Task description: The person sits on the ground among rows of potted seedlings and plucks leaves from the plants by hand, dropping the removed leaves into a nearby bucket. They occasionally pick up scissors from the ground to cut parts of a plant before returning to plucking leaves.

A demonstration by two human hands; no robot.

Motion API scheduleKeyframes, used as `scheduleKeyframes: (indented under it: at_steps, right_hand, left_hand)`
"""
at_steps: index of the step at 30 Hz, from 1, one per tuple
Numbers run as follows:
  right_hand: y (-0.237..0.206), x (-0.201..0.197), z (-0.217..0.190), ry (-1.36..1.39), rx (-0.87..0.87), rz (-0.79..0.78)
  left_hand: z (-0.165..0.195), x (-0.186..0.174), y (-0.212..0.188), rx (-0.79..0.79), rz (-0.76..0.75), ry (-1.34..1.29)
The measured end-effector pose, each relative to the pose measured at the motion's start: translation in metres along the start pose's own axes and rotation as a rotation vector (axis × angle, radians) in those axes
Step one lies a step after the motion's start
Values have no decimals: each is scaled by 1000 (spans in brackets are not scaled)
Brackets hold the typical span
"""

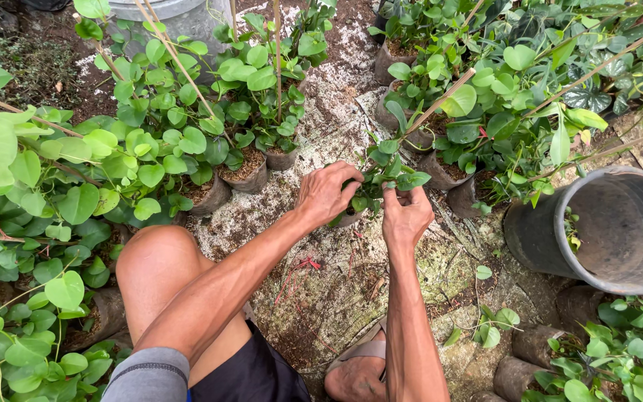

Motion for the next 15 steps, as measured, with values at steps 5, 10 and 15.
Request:
scheduleKeyframes:
  at_steps: [5,10,15]
  right_hand:
    - [5,1,5,-31,30,-20]
    - [3,0,0,-23,-5,-56]
    - [1,-6,-7,2,-53,-95]
  left_hand:
    - [-4,-6,-4,-72,-33,-28]
    - [11,-16,-2,99,45,9]
    - [11,-17,0,78,13,84]
Point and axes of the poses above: each hand's wrist, its own y-axis towards the middle knuckle, its own x-axis out of the palm, z = x × y, the point moved 7 cm from there along y, towards the middle knuckle, and after that the axes turned 6 degrees about -y, right-handed, at the moved point
